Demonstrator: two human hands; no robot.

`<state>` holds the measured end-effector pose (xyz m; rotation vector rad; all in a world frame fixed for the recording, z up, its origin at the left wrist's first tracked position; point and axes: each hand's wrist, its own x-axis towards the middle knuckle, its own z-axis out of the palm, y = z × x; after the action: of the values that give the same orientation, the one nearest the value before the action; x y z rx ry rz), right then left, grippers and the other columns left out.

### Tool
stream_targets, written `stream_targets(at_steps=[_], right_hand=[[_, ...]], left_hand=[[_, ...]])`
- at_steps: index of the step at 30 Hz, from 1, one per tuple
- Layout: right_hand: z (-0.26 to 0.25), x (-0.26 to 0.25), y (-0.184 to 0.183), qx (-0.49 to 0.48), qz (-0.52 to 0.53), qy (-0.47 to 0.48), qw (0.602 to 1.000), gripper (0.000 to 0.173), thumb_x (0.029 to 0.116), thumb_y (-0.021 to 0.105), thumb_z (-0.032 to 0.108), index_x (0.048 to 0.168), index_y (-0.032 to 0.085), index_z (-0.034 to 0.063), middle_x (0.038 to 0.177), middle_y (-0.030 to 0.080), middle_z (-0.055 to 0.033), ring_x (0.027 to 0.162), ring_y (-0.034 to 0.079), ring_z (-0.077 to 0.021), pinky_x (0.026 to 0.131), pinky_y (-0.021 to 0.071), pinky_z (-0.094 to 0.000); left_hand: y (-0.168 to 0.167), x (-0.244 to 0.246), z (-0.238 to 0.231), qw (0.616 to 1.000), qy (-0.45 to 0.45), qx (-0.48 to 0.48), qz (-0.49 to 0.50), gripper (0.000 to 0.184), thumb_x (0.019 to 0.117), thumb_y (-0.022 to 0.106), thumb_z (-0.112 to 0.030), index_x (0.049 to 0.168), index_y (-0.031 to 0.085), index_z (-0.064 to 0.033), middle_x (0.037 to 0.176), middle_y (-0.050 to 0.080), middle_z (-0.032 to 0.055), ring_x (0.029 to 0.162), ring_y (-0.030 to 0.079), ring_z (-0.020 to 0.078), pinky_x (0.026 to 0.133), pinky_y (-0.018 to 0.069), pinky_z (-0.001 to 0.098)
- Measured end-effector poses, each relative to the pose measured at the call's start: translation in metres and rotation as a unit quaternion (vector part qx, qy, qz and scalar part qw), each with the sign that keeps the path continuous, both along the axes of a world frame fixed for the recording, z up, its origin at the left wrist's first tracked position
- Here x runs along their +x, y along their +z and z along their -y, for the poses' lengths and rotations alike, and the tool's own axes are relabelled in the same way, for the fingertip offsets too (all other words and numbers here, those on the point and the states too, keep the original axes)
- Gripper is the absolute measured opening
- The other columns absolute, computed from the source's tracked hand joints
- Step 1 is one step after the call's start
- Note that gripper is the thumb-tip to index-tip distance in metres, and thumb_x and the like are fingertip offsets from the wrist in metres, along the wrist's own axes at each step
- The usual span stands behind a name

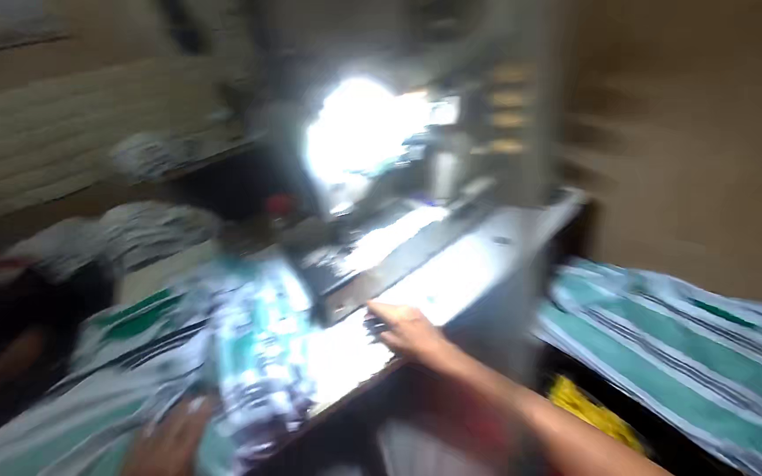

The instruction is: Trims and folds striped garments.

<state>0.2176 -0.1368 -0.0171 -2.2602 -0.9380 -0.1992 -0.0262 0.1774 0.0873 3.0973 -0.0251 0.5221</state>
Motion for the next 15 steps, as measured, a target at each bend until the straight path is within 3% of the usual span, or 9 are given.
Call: stream_targets(at_steps=[1,3,5,6,8,10,11,13,15], right_hand=[[0.001,0.003,-0.004,0.003,0.007,0.0,1.0,0.039,0.0955,0.062,0.016,0.132,0.066,0.005,0.111,0.075,-0.0125,0.099,0.073,-0.0305,0.086,0.0578,-0.0545],[-0.001,0.006,-0.006,0.072,0.041,0.021,0.996,0.03,0.0956,0.057,0.01,0.121,0.07,0.0004,0.1,0.074,-0.0146,0.089,0.073,-0.028,0.078,0.0593,-0.0509],[-0.018,0.005,0.002,0.199,0.055,0.057,0.977,0.029,0.1034,0.045,0.016,0.106,0.067,-0.0015,0.079,0.064,-0.0045,0.069,0.06,-0.0057,0.065,0.0529,-0.0235],[-0.031,-0.001,0.014,0.253,0.038,0.083,0.963,0.033,0.1079,0.041,0.021,0.103,0.066,0.0001,0.075,0.059,0.0017,0.066,0.055,0.0031,0.062,0.0482,-0.0144],[-0.063,-0.019,0.043,0.309,0.02,0.14,0.94,0.032,0.1097,0.041,0.026,0.103,0.064,0.0044,0.077,0.059,0.0085,0.068,0.054,0.0108,0.064,0.047,-0.0082],[-0.103,-0.038,0.075,0.297,0.057,0.201,0.932,0.029,0.1082,0.047,0.024,0.103,0.066,0.0022,0.08,0.063,0.0027,0.071,0.058,0.0051,0.067,0.0508,-0.0134],[-0.125,-0.049,0.091,0.267,0.072,0.224,0.934,0.026,0.1053,0.053,0.021,0.102,0.068,-0.0005,0.082,0.067,-0.0044,0.072,0.062,-0.0032,0.068,0.0536,-0.0208],[-0.17,-0.068,0.125,0.127,0.064,0.267,0.953,0.03,0.1034,0.058,0.026,0.108,0.072,0.0004,0.101,0.073,-0.0144,0.088,0.07,-0.0197,0.08,0.0572,-0.0363],[-0.21,-0.081,0.154,-0.045,0.087,0.297,0.95,0.042,0.1034,0.057,0.038,0.123,0.069,0.0034,0.12,0.069,-0.0198,0.104,0.07,-0.0334,0.087,0.0539,-0.0516]], left_hand=[[-0.01,-0.014,-0.002,0.999,-0.016,0.011,0.03,0.058,0.0788,0.078,-0.023,0.131,0.066,-0.0013,0.129,0.067,0.0217,0.12,0.064,0.0421,0.101,0.0485,0.0616],[-0.028,-0.037,0.004,0.995,-0.016,0.019,0.094,0.055,0.079,0.078,-0.027,0.131,0.068,-0.0112,0.128,0.069,0.0144,0.12,0.065,0.0345,0.099,0.0516,0.0576],[-0.042,-0.048,0.015,0.99,0.011,0.017,0.139,0.043,0.0909,0.068,-0.024,0.134,0.067,-0.019,0.133,0.068,0.0075,0.126,0.062,0.0276,0.103,0.0494,0.0539],[-0.05,-0.05,0.018,0.987,0.024,0.021,0.157,0.043,0.0934,0.066,-0.029,0.136,0.064,-0.0217,0.137,0.066,0.0052,0.129,0.06,0.0251,0.104,0.0477,0.0529],[-0.064,-0.051,0.021,0.982,0.028,0.021,0.185,0.062,0.0877,0.066,-0.053,0.142,0.058,-0.0229,0.144,0.061,0.0065,0.134,0.056,0.0256,0.108,0.0433,0.0548],[-0.077,-0.049,0.021,0.976,0.031,0.016,0.217,0.086,0.081,0.052,-0.08,0.146,0.054,-0.0238,0.147,0.058,0.0077,0.138,0.052,0.025,0.112,0.0377,0.0544],[-0.081,-0.047,0.023,0.972,0.032,0.009,0.233,0.089,0.0815,0.046,-0.084,0.146,0.054,-0.0232,0.147,0.058,0.0076,0.139,0.051,0.0243,0.114,0.0352,0.054],[-0.086,-0.044,0.026,0.964,0.035,-0.015,0.263,0.078,0.0901,0.04,-0.076,0.144,0.056,-0.0219,0.146,0.059,0.0053,0.139,0.05,0.0211,0.117,0.0299,0.0527],[-0.09,-0.041,0.033,0.953,0.046,-0.048,0.296,0.058,0.1019,0.034,-0.057,0.138,0.061,-0.0205,0.144,0.061,0.0019,0.14,0.049,0.0176,0.119,0.0236,0.0518]])
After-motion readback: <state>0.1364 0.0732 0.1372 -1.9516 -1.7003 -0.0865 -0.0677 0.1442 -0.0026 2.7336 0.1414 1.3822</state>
